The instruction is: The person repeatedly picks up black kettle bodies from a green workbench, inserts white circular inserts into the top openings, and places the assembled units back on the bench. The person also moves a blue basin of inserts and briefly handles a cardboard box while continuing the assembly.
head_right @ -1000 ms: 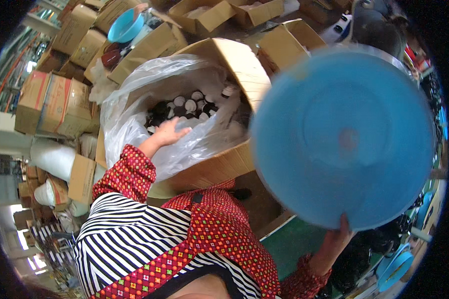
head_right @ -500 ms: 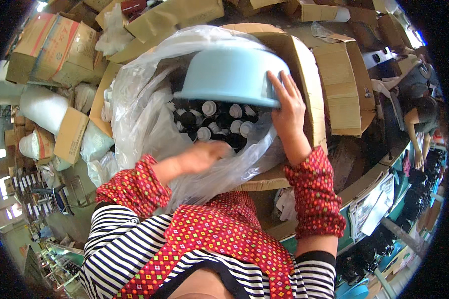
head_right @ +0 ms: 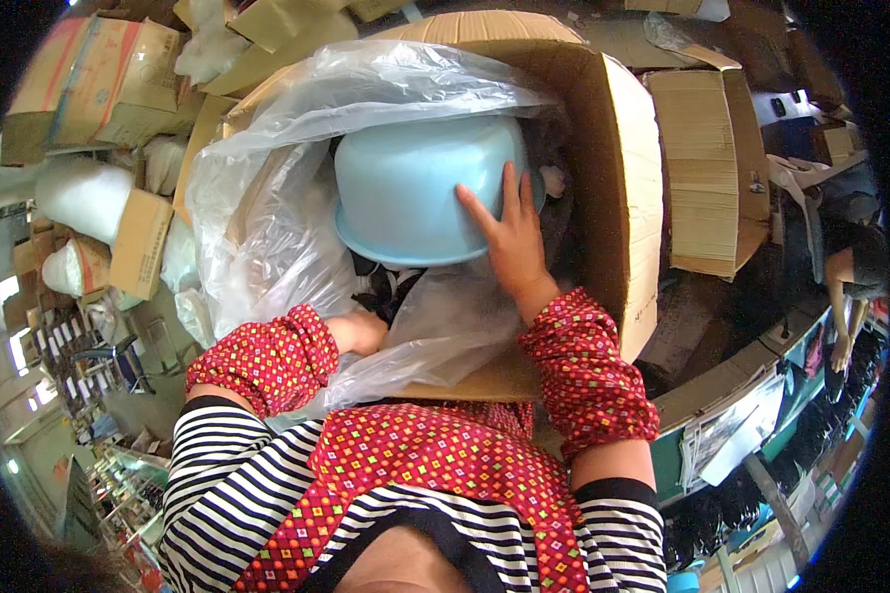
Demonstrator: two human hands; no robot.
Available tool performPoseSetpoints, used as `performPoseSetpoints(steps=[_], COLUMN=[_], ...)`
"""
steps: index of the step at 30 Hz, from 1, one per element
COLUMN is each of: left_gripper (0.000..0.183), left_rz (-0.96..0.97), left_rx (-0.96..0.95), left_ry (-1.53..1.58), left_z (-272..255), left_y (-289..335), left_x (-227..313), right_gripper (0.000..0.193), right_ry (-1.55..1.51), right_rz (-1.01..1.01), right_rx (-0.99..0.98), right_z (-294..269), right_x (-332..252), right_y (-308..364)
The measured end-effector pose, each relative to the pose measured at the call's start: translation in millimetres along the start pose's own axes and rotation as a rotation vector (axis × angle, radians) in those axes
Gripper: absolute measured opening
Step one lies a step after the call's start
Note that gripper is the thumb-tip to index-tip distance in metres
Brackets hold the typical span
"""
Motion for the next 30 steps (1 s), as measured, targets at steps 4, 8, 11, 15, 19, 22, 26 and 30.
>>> performPoseSetpoints(steps=[4, 8, 11, 15, 19, 22, 26, 30], left_gripper=[0.031, 0.030, 0.029, 0.014, 0.017, 0.028, 0.038, 0.041], left_rz=[-0.219, -0.283, -0.326, -0.083, 0.150, 0.419, 0.563, 0.510], left_rx=[0.148, 0.421, 0.692, 1.107, 1.434, 1.506, 1.386, 1.384], left_ry=[0.115, 0.280, 0.427, 0.291, -0.079, -0.283, -0.251, -0.083], left_z=[-10, -34, -55, -143, -297, -372, -365, -318], left_y=[32, 65, 96, 180, 248, 238, 194, 209], left_x=[-16, -27, -17, 38, 90, 148, 194, 174], right_gripper=[0.095, 0.095, 0.098, 0.105, 0.111, 0.106, 0.069, 0.034], right_ry=[-0.120, -0.121, -0.210, -0.329, -0.464, -0.622, -1.090, -1.396], right_rz=[0.084, 0.116, 0.269, 0.481, 0.743, 0.869, 1.209, 1.600], right_rx=[-0.003, -0.052, -0.206, -0.293, -0.278, -0.274, -0.465, -0.633], right_z=[-25, 13, 26, 17, 24, 47, 81, 99], right_x=[2, 6, 10, 26, 79, 78, 57, 45], right_y=[-56, -40, -30, -29, -1, 31, 73, 113])
Point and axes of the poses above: each hand's wrist, its own y-axis away from the middle knuckle, its own z-axis out of the palm, x = y × z, the point moved 7 cm from there along -y, towards the middle knuckle, and after that the axes turned 4 degrees about x, right-handed, at the moved point
